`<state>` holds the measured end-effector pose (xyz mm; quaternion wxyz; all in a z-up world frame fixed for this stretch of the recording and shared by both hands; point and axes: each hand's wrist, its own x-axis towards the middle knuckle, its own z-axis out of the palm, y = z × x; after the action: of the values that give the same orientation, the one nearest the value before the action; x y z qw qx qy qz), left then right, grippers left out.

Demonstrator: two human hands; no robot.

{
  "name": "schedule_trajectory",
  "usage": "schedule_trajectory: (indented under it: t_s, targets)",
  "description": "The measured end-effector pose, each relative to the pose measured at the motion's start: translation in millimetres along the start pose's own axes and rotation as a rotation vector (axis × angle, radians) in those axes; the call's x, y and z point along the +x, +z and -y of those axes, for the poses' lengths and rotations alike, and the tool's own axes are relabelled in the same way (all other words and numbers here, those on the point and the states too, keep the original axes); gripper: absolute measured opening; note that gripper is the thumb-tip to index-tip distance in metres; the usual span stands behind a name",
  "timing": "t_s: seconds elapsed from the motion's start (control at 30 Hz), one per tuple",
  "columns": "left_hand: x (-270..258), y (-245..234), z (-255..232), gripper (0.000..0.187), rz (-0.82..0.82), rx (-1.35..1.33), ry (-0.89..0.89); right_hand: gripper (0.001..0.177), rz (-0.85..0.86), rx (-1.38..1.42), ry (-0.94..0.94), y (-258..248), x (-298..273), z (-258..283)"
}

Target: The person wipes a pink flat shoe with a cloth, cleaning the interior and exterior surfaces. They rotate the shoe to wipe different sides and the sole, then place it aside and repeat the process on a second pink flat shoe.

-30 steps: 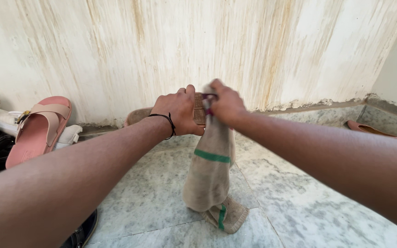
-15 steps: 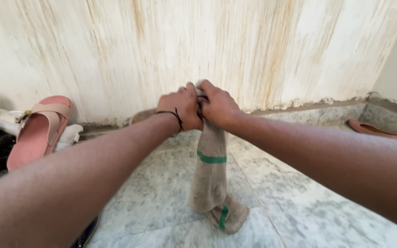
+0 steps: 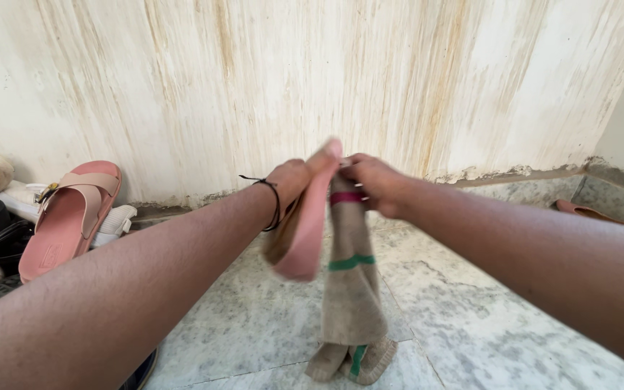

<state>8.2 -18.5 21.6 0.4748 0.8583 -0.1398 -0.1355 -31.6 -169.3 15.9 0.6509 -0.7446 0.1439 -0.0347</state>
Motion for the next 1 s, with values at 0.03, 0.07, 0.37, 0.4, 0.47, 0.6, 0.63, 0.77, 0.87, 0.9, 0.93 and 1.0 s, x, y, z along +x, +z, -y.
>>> schedule_trajectory:
  t_s: [0.03, 0.07, 0.37, 0.4, 0.47, 0.6, 0.63, 0.77, 0.87, 0.9, 0.93, 1.0]
  targets:
    - [2.4, -2.0, -0.7, 0.107, 0.004, -0.131, 0.033, 0.035, 0.042, 0.002, -0.05, 11.0, -4.2, 0.3]
    - [6.2, -3.2, -3.6, 0.107, 0.018, -0.166, 0.036, 0.035, 0.079, 0.006, -0.1, 21.4, -8.3, -1.2]
    - [28.2, -2.4, 1.2, 0.102, 0.076, -0.192, -0.005, 0.03, -0.079, -0.009, -0.173, 26.6, 5.1, -3.0]
    - [30.8, -2.1, 1.6, 0.101, 0.101, -0.194, 0.036, 0.031, -0.081, -0.006, -0.177, 25.5, 9.1, -4.3]
    - [35.4, -4.6, 3.8, 0.098, 0.156, -0.233, 0.067, 0.023, -0.084, 0.062, -0.19, 25.6, 14.1, -6.8]
    - [42.8, -14.3, 13.4, 0.082, 0.185, -0.399, 0.025, 0.022, 0.013, 0.138, -0.196, 30.6, 13.2, -4.8]
    - [45.4, -16.7, 16.2, 0.077, 0.167, -0.447, 0.016, 0.021, 0.039, 0.145, -0.203, 31.1, 12.6, -3.0]
    - [57.3, -26.3, 26.0, 0.066, 0.123, -0.576, 0.028, 0.024, 0.092, 0.126, -0.224, 36.1, 17.3, 0.7]
    - [61.2, -26.7, 32.7, 0.068, 0.18, -0.715, 0.041, 0.03, 0.136, 0.083, -0.278, 36.7, 23.9, -3.2]
    - [61.6, -25.1, 34.9, 0.067, 0.186, -0.744, 0.01, 0.031, 0.158, 0.073, -0.304, 37.1, 25.5, -6.9]
    - [62.2, -22.5, 36.1, 0.067, 0.195, -0.772, -0.02, 0.027, 0.115, 0.017, -0.333, 38.0, 26.8, -10.7]
    - [61.9, -12.4, 44.7, 0.067, 0.229, -0.816, -0.016, 0.02, 0.027, -0.102, -0.388, 40.5, 28.2, -19.9]
